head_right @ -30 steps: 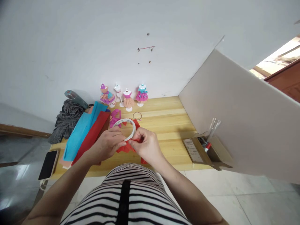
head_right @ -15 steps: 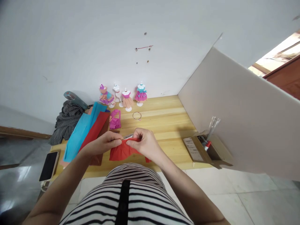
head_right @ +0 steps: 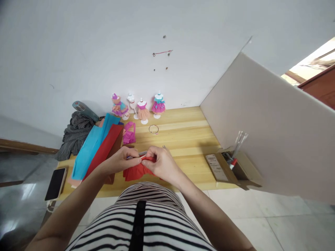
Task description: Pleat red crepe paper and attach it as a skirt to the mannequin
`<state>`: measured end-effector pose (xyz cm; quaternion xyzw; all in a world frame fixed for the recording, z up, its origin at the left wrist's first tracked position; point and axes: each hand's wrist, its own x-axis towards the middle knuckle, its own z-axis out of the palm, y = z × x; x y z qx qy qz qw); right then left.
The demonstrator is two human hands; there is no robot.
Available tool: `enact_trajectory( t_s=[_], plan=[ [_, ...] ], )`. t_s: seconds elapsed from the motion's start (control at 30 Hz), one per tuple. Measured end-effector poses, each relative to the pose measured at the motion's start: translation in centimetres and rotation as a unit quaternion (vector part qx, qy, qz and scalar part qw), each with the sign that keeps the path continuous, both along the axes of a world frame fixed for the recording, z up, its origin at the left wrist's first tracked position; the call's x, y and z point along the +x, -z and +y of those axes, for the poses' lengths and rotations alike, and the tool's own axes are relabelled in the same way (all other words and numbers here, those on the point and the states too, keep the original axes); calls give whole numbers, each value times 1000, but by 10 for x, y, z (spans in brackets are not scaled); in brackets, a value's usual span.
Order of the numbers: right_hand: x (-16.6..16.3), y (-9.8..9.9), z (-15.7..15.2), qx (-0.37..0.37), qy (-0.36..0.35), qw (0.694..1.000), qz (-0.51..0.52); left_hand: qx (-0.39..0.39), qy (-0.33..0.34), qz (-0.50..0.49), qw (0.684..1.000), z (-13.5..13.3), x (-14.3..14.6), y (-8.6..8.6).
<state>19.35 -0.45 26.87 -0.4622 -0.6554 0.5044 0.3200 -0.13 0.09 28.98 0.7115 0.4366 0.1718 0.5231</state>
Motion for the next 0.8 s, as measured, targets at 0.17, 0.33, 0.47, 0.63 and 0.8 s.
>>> enact_trajectory(
  t_s=[0.17, 0.33, 0.47, 0.63, 0.8],
  plan=[
    [8, -4, -1, -28, -26, 999, 21, 111, 12, 4, 994, -3, 0, -2],
    [9, -6, -3, 21, 4, 999, -37, 231, 26, 43, 972, -3, 2, -1],
    [8, -5, -3, 54, 22, 995, -80, 288, 21, 64, 955, -4, 1, 3],
    [3, -5, -7, 53, -2, 997, -49, 289, 3, 84, 954, -4, 2, 6],
    [-1, -6, -11, 53, -40, 998, -1, 274, -4, 79, 959, -4, 4, 4]
  ],
)
